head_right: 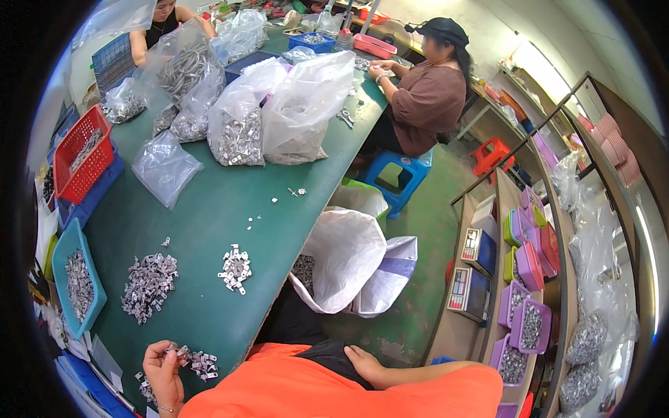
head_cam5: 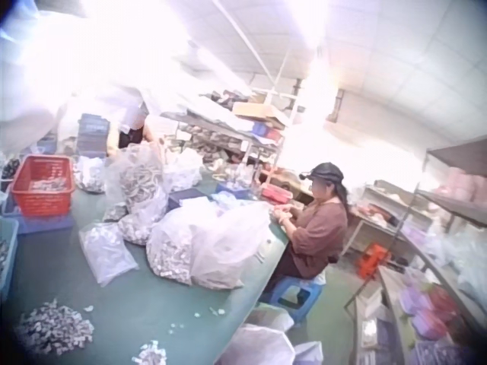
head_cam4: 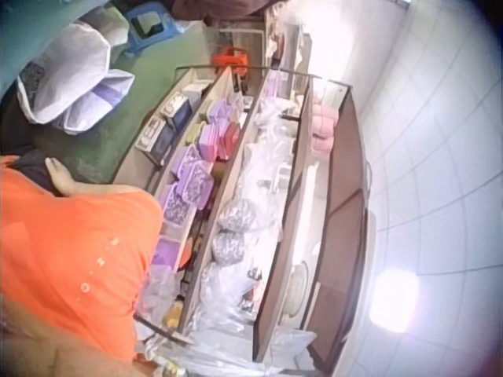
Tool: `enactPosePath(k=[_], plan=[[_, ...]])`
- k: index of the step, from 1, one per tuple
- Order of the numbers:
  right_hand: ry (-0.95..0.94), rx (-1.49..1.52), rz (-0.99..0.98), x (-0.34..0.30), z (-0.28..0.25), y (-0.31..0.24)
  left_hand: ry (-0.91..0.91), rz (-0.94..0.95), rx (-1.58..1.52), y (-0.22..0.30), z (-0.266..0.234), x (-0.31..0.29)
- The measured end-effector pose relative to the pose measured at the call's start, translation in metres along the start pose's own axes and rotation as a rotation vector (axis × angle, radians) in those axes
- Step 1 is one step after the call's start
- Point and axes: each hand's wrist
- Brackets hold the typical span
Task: The person sits at a green workbench and repeatedly picks up small metal brackets and cylindrical pins. They insert the pins into the brackets by hand and place the assembled units into a pile on the table. The person occasionally reaches for more parts from nearby plastic bags and bins.
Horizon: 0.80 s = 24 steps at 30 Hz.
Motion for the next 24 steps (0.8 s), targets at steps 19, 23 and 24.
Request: enactPosePath(k=[19, 23, 24], plan=[[0.206, 0.256, 0.155, -0.017, 0.008, -0.002, -0.051, -0.009, -0.026, 0.006, 0.005, -0.002], [0.182, 0.359, 0.380, -0.044, 0.010, 0.011, -0.034, -0.015, -0.009, 0.005, 0.004, -0.002], [0.226, 0.292, 0.366, -0.047, 0.010, 0.012, -0.039, -0.017, -0.009, 0.006, 0.007, 0.001]])
Point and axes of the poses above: each hand's wrist, its own x-axis towards the middle knuckle, its own z-axis out of the palm, y = z × x, and after that the axes turned 1 degree about y, right-handed
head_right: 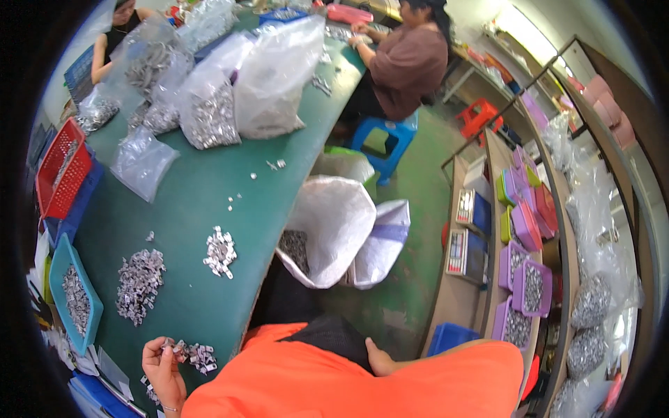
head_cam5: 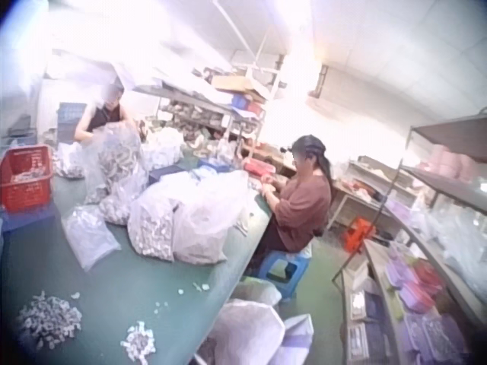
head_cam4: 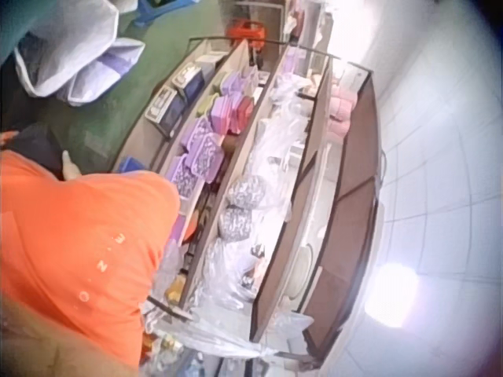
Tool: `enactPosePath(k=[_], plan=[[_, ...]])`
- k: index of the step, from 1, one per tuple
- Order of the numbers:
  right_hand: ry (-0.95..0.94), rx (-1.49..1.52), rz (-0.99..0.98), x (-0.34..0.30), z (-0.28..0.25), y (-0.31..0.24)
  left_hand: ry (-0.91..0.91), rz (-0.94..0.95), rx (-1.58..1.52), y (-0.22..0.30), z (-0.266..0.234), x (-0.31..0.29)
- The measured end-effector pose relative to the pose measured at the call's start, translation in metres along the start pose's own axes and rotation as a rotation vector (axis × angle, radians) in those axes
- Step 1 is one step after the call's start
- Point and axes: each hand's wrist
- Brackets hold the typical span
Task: The person sits at a green workbench and repeatedly picks up small metal brackets and cylindrical pins. They insert the pins into the brackets by hand and place the assembled units into a pile on the table. The person occasionally reaches for more parts from nearby plastic bags and bins.
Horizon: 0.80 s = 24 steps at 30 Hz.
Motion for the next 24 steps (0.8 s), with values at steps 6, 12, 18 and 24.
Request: enactPosePath(k=[6, 12, 18, 24], plan=[[-0.124, 0.495, 0.242, -0.014, 0.008, 0.015, -0.149, -0.030, 0.150, 0.008, 0.005, 0.000], [-0.149, 0.637, 0.238, -0.019, 0.012, 0.026, -0.235, -0.033, 0.281, 0.021, 0.015, 0.010], [-0.119, 0.605, 0.252, -0.014, 0.010, 0.018, -0.290, -0.011, 0.333, 0.027, 0.036, 0.012], [-0.167, 0.602, 0.246, -0.008, 0.008, 0.030, -0.297, -0.034, 0.368, 0.028, 0.036, 0.009]])
Point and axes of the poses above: each hand's wrist, its own x-axis towards the middle knuckle, its own z-axis out of the palm, y = z × x, and after that the axes turned 1 degree about y, right-handed
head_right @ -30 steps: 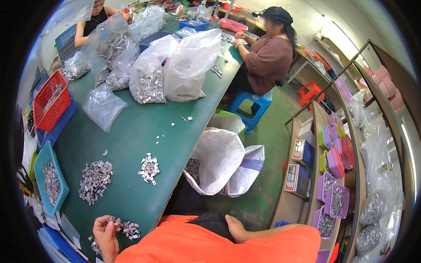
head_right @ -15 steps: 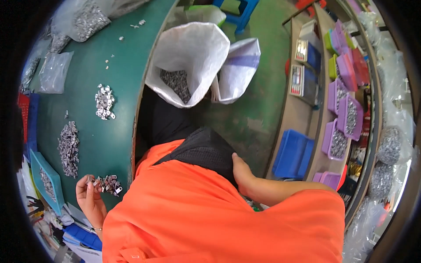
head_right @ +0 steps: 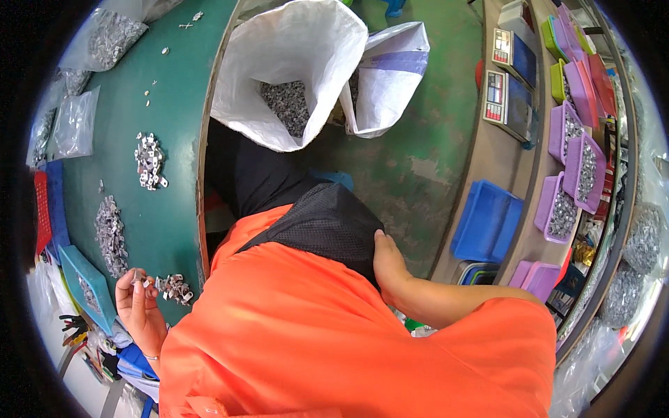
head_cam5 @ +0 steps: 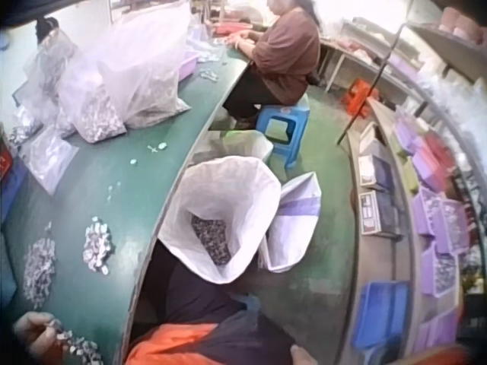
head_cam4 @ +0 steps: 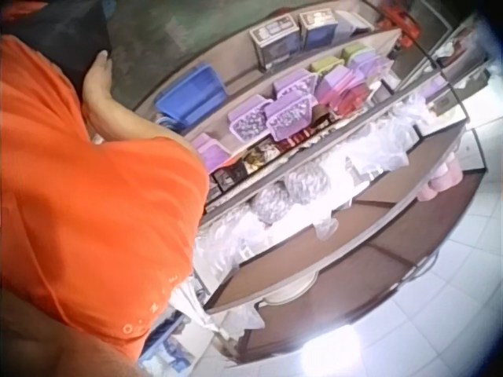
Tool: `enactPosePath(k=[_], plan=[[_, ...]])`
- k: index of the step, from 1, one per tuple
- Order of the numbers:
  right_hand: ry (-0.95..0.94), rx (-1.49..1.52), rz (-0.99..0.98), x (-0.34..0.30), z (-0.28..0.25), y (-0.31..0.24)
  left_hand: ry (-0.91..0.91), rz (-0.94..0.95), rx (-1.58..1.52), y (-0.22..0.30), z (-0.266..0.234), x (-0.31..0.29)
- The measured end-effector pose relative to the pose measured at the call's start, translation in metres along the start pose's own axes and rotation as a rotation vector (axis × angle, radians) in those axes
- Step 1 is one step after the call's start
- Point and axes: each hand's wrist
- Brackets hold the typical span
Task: The person sits at a green workbench and repeatedly picks up small metal brackets and cylindrical pins. They insert the pins into the brackets by hand and place the assembled units into a pile on the table. The person occasionally reaches for more parts from nearby plastic bags and bins.
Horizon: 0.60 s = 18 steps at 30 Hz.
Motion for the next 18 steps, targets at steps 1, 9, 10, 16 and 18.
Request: enactPosePath(k=[1, 9, 10, 16, 18], plan=[[-0.002, -0.005, -0.008, 0.003, -0.001, 0.000, 0.008, -0.005, 0.001, 0.000, 0.000, 0.001], [0.044, -0.101, -0.140, 0.020, -0.005, 0.024, 0.045, -0.010, -0.023, 0.004, 0.012, 0.002], [0.092, -0.130, -0.142, 0.044, -0.013, 0.043, 0.057, -0.031, -0.042, 0.007, 0.014, 0.001], [0.181, -0.712, -0.157, 0.021, -0.010, -0.013, 0.071, -0.022, -0.177, -0.002, 0.014, 0.004], [0.258, -0.969, -0.571, 0.011, 0.000, -0.048, 0.072, 0.013, -0.193, -0.003, 0.014, 0.000]])
Point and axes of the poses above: each hand's wrist, its own x-axis towards the middle knuckle, its own z-axis out of the palm, y = z × x, and after that the axes turned 1 degree about y, right-handed
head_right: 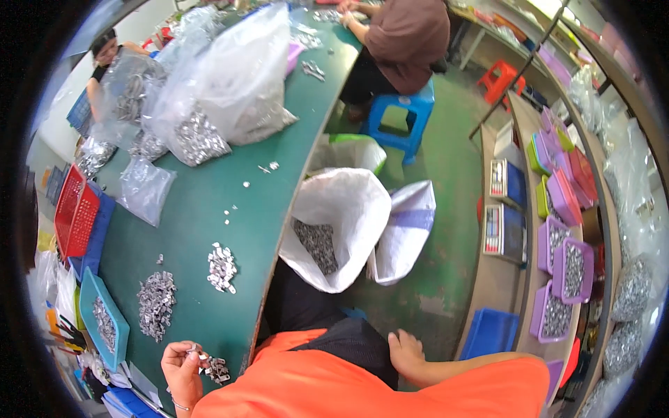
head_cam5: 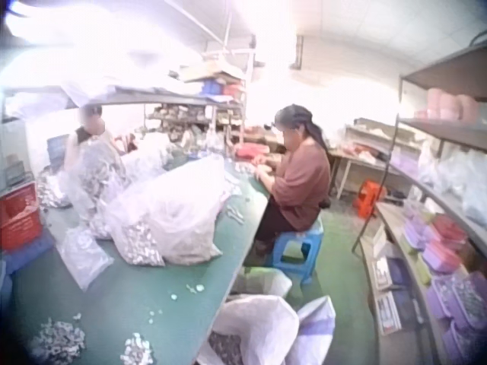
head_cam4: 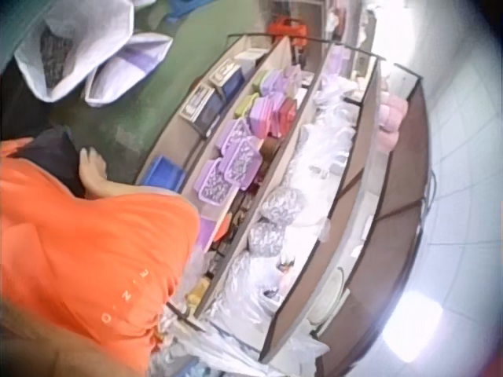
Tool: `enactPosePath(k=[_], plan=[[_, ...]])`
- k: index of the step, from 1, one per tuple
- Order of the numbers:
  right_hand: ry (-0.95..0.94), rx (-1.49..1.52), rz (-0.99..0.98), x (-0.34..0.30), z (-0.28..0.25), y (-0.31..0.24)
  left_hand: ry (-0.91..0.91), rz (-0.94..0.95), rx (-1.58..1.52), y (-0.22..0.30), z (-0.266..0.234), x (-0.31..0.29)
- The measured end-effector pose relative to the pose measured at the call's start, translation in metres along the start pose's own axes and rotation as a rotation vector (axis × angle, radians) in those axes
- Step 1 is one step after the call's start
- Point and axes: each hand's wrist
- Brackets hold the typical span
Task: The person sits at a green workbench and repeatedly picks up small metal brackets and cylindrical pins. They insert the pins into the brackets by hand and place the assembled units into a pile on the table. The person occasionally reaches for more parts from nearby plastic bags and bins.
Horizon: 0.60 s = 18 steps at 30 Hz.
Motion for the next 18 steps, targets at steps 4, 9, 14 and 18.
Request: enactPosePath(k=[4, 9, 14, 18], plan=[[0.106, 0.318, -0.872, 0.035, -0.012, -0.094, 0.044, -0.015, -0.090, -0.006, -0.008, -0.007], [-0.422, 0.442, -1.435, -0.003, 0.023, -0.242, 0.143, -0.009, -0.179, -0.016, -0.018, -0.016], [-0.824, 0.310, -1.652, -0.057, 0.095, -0.295, 0.199, -0.023, -0.440, -0.024, -0.024, -0.017], [-0.956, 0.145, -1.809, -0.085, 0.133, -0.308, 0.289, 0.062, -0.543, -0.038, -0.042, -0.034]])
Point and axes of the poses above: each hand's wrist, its own x-axis towards the middle knuckle, its own z-axis out of the palm, y = z × x, and after that the axes turned 1 degree about y, right-handed
